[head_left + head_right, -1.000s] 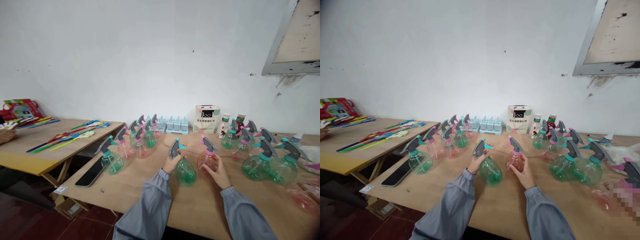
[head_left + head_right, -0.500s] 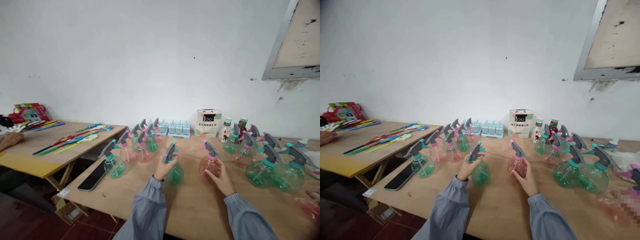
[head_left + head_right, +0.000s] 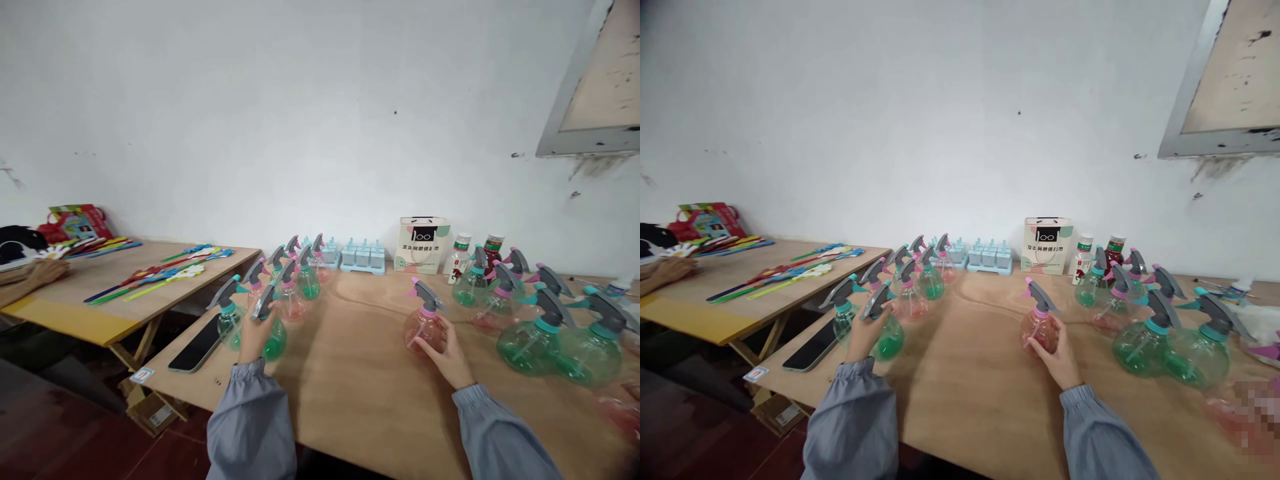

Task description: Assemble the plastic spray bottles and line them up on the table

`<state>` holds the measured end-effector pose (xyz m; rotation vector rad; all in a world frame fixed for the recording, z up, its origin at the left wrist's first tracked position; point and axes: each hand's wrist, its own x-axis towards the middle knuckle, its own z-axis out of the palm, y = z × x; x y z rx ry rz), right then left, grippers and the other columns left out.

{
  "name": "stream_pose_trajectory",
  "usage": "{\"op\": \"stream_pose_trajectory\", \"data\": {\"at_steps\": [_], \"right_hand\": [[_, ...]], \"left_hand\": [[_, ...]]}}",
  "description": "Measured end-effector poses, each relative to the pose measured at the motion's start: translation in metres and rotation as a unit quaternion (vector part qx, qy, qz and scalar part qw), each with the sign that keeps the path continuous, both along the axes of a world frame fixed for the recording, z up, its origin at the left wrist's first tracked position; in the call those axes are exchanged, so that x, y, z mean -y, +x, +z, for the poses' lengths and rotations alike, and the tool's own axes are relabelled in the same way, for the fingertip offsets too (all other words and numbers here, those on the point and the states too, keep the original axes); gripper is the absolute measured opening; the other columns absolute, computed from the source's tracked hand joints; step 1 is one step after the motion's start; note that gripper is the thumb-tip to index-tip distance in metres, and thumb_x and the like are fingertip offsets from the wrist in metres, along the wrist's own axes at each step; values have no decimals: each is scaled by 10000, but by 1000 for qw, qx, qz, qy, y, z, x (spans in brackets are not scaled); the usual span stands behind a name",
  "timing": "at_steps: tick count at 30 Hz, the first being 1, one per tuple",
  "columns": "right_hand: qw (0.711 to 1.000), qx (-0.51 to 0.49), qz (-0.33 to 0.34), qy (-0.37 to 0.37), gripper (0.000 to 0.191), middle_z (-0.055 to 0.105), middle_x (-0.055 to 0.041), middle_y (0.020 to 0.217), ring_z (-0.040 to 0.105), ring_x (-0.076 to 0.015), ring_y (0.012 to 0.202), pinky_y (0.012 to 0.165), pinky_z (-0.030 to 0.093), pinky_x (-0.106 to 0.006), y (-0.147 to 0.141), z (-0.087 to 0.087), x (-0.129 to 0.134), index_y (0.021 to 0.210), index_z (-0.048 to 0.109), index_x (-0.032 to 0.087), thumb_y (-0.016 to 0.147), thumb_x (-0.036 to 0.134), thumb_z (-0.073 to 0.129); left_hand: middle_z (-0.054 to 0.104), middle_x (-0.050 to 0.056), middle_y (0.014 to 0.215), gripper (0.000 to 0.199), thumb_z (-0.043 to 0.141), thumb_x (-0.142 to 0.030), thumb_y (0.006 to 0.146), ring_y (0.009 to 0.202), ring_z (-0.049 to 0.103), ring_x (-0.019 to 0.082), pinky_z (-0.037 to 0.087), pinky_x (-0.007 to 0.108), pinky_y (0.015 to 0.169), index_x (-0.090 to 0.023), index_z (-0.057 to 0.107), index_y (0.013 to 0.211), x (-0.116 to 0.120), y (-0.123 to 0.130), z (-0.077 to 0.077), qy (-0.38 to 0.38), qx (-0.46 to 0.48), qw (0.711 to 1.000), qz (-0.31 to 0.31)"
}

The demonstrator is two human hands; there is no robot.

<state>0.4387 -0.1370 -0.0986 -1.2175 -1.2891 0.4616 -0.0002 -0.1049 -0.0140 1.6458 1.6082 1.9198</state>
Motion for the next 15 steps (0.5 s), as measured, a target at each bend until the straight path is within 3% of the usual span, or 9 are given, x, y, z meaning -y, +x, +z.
{"op": "stream_pose_trajectory", "data": {"at_steps": [4,8,15], "right_hand": [[1000,5,-5,0,877,520,-193,1404,569,-354,1261,1078,455,-568,-1,2,1,1347,414,229,666,645,779],[1000,14,-15,10,860,544,-182,1377,567,-359,1262,1073,457,-568,-1,2,0,1332,432,238,663,655,774],[1000,16,-17,15,873,538,-190,1378,594,-345,1225,1038,493,-553,-2,2,1,1347,430,229,670,666,764]], "left_hand": [[655,77,1035,384,671,-427,713,1068,634,307,485,461,1000,-201,580,1010,-9,-3,-6,-1,12,998,58],[617,75,1108,492,737,-428,693,1066,639,287,503,430,980,-223,495,1068,-10,5,-5,15,43,994,103],[559,78,1140,712,759,-448,704,1109,603,266,522,422,920,-216,298,1194,-9,24,-7,102,60,982,148]]}}
